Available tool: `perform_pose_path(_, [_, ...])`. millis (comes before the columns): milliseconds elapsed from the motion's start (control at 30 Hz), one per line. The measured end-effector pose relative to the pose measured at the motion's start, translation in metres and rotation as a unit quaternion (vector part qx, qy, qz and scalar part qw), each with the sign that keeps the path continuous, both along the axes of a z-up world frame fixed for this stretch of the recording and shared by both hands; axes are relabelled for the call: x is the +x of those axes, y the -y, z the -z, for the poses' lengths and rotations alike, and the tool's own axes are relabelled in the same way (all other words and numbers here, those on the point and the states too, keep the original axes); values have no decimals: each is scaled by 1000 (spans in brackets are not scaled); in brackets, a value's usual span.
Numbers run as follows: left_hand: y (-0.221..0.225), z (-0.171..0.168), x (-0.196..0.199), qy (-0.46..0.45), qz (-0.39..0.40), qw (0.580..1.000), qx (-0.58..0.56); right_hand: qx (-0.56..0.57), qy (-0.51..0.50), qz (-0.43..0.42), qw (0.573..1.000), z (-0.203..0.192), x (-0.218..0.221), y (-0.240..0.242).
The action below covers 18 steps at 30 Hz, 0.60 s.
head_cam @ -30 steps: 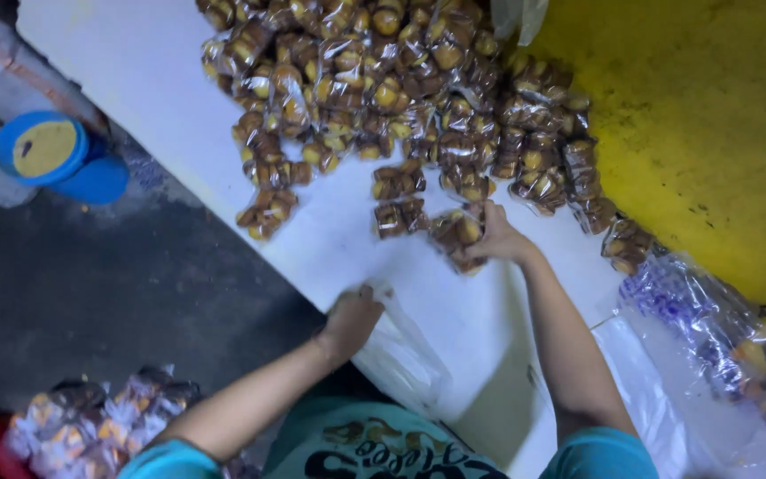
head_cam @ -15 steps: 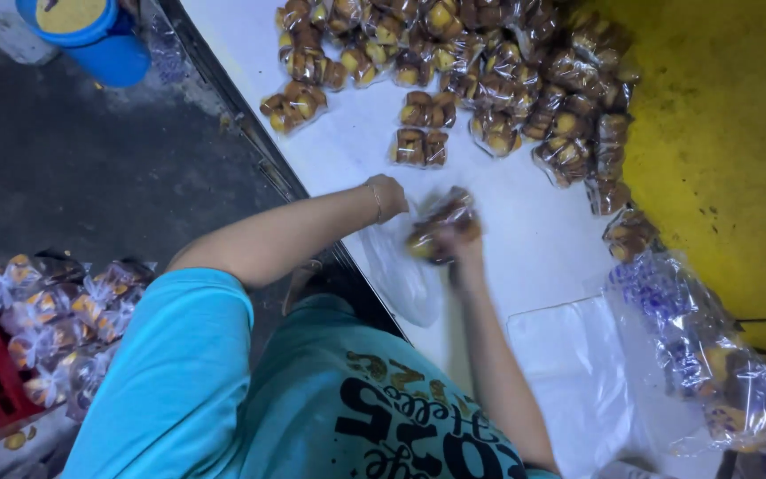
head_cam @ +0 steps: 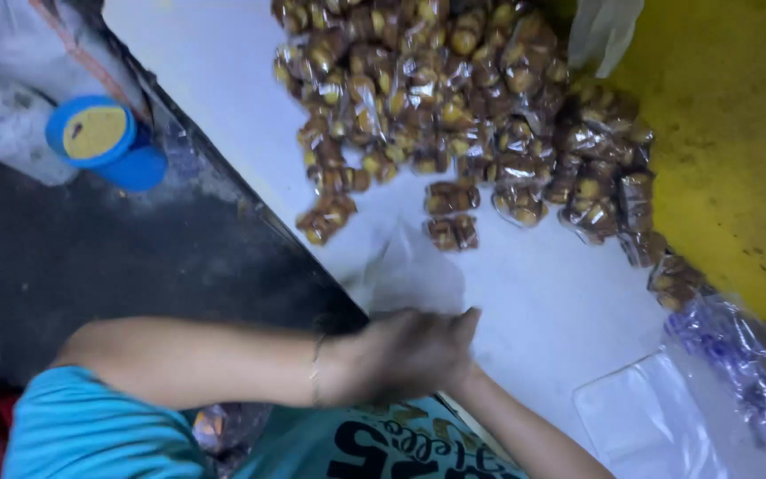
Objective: Bundling individually wrapped bread rolls into larger plastic bags for distribution.
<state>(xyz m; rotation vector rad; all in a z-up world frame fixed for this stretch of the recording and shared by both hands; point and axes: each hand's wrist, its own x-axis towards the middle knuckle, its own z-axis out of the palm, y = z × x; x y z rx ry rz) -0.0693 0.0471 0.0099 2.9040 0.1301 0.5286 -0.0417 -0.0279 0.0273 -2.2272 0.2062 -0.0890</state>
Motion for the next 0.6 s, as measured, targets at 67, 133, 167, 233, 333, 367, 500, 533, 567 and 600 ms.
perform_pose_path(67, [-24, -31, -42, -96, 44, 943, -315, 35, -46, -418, 906, -44, 10, 13])
perform_pose_path(133, [-96, -147, -44, -132, 151, 956, -215, 59, -74, -684, 723, -90, 29, 1])
perform_pose_path(167, [-123, -210, -59, -162, 253, 948, -104, 79, -84, -879, 463, -115, 42, -8])
perform_pose_path(233, [-141, -212, -68, -140, 265, 946, -122, 41, -34, -819, 571, -74, 125, -27])
perform_pose_path(333, [-165, -228, -82, -144, 272, 943, -123, -193, -9, -679, 709, 13, 210, -40])
perform_pose_path(367, [-172, -236, -85, -168, 270, 942, -105, -379, -31, -581, 719, 46, 232, -40])
perform_pose_path(500, [-210, -243, -96, -261, 236, 932, -92, -207, 41, -643, 736, 89, 242, -13])
perform_pose_path(533, [-214, -237, -100, -251, 223, 940, -66, -225, -118, -635, 730, 75, 235, -10])
perform_pose_path(567, [-218, -230, -105, -242, 210, 947, -40, -237, -274, -611, 704, 61, 227, -7])
perform_pose_path(600, [-219, -231, -108, -244, 207, 946, -41, -236, -276, -613, 702, 62, 225, -8])
